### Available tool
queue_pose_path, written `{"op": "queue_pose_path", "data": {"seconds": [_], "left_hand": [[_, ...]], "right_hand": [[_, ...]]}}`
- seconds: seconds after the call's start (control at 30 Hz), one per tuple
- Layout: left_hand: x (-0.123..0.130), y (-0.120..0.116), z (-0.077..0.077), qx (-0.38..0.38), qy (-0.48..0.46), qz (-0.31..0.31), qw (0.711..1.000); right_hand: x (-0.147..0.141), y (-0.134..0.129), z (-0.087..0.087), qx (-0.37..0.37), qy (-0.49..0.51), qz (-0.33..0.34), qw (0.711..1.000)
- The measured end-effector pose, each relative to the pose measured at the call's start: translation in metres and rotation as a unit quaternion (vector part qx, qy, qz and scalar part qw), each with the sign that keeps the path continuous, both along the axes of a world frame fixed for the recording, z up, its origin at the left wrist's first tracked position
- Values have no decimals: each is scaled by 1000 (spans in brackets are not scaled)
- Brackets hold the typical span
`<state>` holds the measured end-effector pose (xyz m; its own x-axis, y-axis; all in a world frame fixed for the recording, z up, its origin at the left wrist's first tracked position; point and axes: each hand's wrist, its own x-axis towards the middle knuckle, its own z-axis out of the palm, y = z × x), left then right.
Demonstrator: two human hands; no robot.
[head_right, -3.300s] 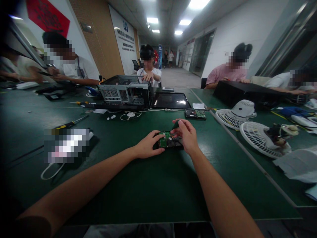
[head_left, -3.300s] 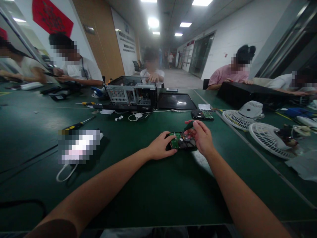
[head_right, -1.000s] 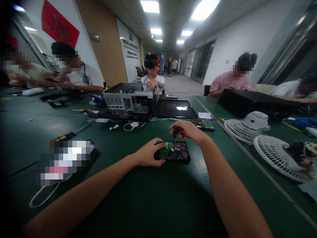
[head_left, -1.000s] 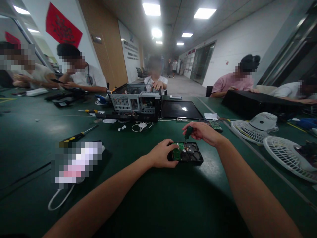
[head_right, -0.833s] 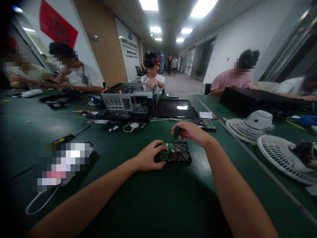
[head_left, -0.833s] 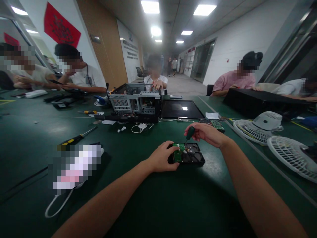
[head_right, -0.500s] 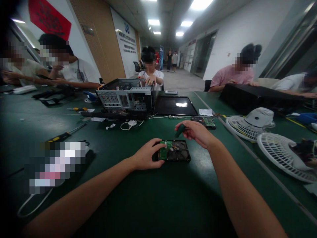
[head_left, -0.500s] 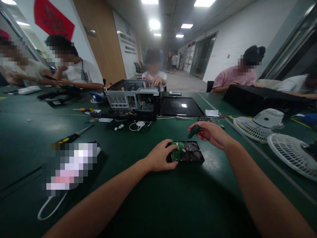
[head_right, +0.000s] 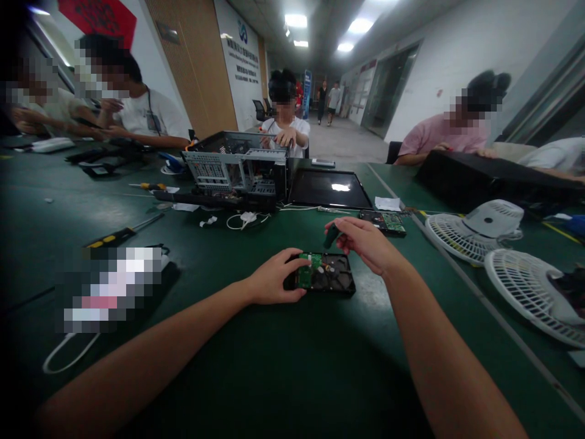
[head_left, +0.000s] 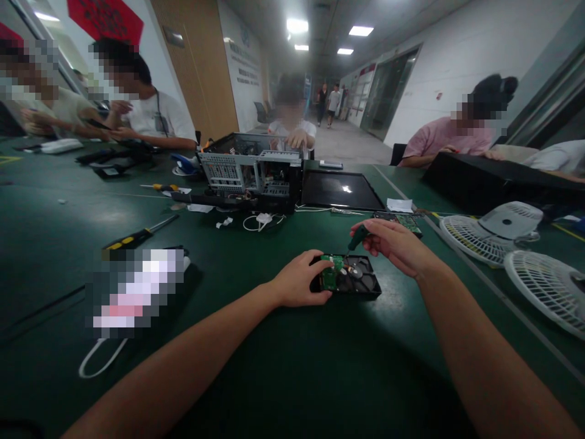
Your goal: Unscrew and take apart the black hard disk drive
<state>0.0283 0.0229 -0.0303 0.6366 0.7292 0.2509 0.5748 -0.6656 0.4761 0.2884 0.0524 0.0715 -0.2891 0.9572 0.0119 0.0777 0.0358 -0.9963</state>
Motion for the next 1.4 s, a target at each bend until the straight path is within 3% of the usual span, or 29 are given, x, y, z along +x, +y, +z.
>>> {"op": "queue_pose_path", "data": {"seconds": [0.3,0.67,0.9,1.13,1.4], "left_hand": [[-1,0,1,5,-3,-11,1000],[-1,-3,4,2,5,-8,1000],[2,-4,6,-7,-19,-5,1000],[3,-4,3,-4,-14,1,1000],[3,-4,-1,-6,-16,17,1000]], "right_hand": [[6,-3,3,-35,37,26,998],[6,-9,11,-19,-15,27,999],[6,-20,17,-52,-14,42,998],[7,-24,21,49,-139,50,988],[2,-25,19,51,-121,44,990]]}}
